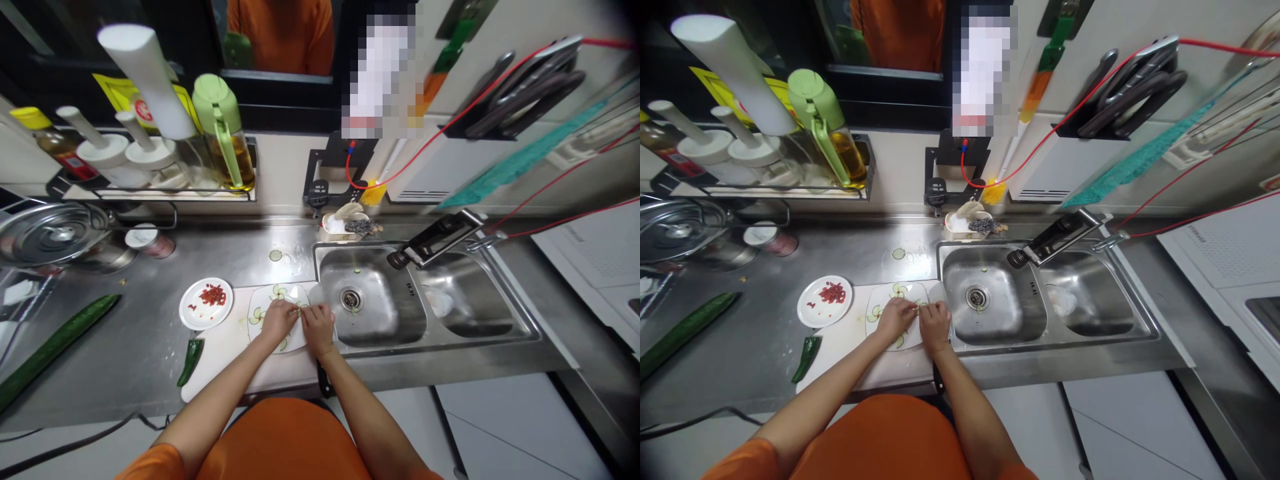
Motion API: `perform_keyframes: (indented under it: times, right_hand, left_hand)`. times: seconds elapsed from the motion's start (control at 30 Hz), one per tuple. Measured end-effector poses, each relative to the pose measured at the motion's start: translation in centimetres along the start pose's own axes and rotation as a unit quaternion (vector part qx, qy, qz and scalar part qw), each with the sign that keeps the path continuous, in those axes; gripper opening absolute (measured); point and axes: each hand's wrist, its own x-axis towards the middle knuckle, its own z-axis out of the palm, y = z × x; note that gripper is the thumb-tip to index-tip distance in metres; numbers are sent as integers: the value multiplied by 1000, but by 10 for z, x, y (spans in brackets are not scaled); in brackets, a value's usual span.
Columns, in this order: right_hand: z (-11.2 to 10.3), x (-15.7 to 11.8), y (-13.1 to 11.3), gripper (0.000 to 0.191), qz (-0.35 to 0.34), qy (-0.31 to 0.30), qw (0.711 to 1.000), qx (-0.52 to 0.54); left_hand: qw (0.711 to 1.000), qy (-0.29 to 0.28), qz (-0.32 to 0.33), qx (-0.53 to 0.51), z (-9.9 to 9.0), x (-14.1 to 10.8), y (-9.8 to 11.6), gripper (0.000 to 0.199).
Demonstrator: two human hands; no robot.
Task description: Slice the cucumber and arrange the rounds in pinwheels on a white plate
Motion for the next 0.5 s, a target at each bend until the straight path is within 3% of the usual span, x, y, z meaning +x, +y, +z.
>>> perform_keyframes:
  times: [0.5]
  right_hand:
    - [2,-1,5,14,-23,-16,1000,-13]
  left_hand:
    - [999,-24,39,13,4,2,-5,16]
